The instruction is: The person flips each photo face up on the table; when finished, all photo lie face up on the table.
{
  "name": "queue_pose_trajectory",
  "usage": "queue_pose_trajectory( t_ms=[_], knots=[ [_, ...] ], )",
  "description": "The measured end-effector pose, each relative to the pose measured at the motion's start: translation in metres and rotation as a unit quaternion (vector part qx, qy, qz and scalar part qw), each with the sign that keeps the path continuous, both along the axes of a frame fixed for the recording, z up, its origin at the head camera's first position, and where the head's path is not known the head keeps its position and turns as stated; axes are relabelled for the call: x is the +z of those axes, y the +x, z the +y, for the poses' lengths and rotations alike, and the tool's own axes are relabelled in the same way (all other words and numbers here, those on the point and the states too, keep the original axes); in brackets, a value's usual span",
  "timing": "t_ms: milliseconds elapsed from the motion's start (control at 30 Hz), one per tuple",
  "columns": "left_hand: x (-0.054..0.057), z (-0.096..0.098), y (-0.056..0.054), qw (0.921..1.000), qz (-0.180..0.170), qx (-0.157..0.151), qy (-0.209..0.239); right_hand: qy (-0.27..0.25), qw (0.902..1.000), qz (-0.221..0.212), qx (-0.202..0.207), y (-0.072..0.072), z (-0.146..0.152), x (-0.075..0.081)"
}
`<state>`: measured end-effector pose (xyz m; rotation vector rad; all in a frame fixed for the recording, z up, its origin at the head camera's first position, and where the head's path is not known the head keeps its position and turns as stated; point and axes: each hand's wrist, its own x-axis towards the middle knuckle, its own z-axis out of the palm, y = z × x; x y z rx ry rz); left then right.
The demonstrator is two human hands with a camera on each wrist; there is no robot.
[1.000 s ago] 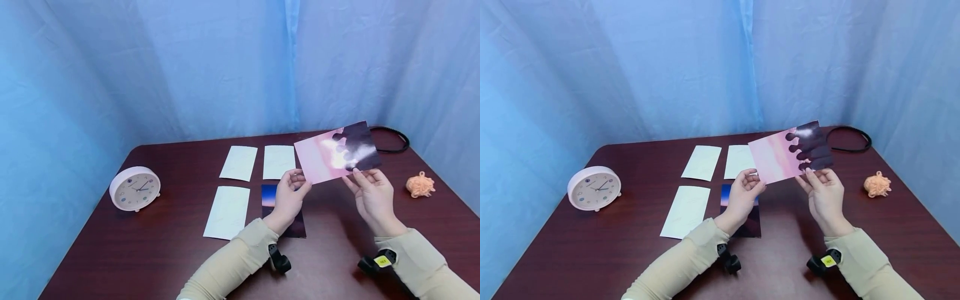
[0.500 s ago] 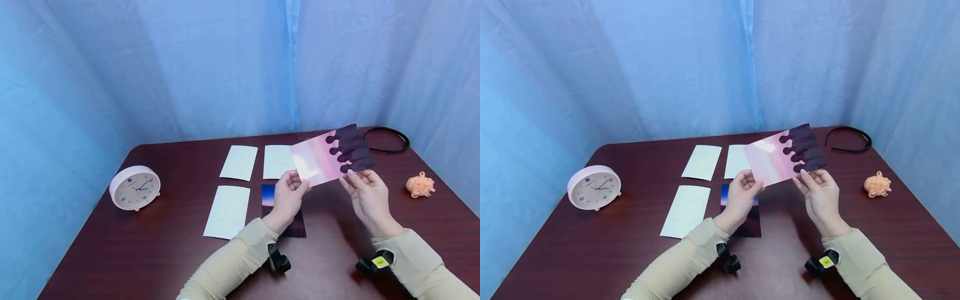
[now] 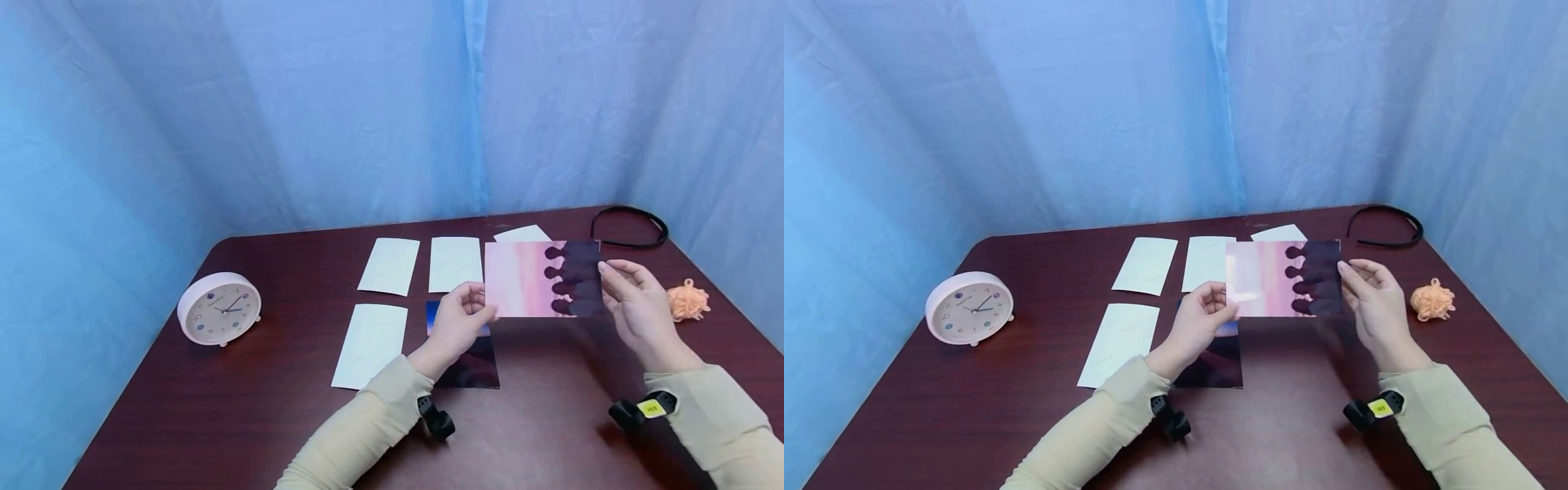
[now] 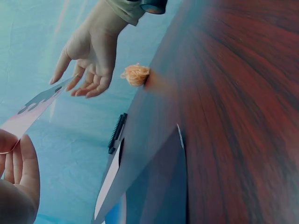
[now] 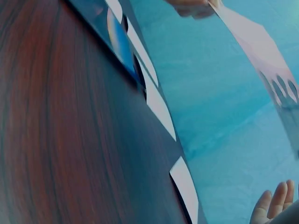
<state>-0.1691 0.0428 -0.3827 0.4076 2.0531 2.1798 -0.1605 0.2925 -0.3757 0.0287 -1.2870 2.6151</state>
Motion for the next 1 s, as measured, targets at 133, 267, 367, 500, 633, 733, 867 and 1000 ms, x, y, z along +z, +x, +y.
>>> queue_pose_trajectory(
  t_ms=[133, 267, 367, 500, 633, 733, 867, 1000],
  knots=[
    [-0.002, -0.007, 0.001, 0.9996, -0.013, -0.019, -0.015, 0.044, 0.9988, 0.003, 0.02, 0.0, 0.01, 0.001],
    [-0.003, -0.014, 0.002, 0.9985, -0.024, -0.045, -0.021, 0.093, 0.9952, 0.01, 0.029, -0.001, 0.015, 0.004],
    [-0.001, -0.019, 0.002, 0.9974, -0.023, -0.061, -0.029, 0.157, 0.9869, 0.012, 0.034, -0.001, 0.018, 0.006],
    [0.0, -0.027, 0.0, 0.996, -0.016, -0.072, -0.049, 0.31, 0.9489, 0.019, 0.057, -0.003, 0.019, 0.007],
    [0.006, -0.037, -0.002, 0.9925, -0.006, -0.086, -0.087, 0.49, 0.8676, 0.03, 0.077, -0.001, 0.017, 0.009],
    [0.014, -0.044, -0.006, 0.9882, 0.006, -0.09, -0.124, 0.577, 0.8114, 0.04, 0.087, 0.003, 0.012, 0.011],
    [0.021, -0.05, -0.011, 0.9775, 0.037, -0.094, -0.185, 0.633, 0.7662, 0.057, 0.095, 0.007, 0.003, 0.013],
    [0.026, -0.054, -0.012, 0.967, 0.055, -0.115, -0.221, 0.661, 0.7404, 0.068, 0.103, 0.011, -0.004, 0.013]
  ],
)
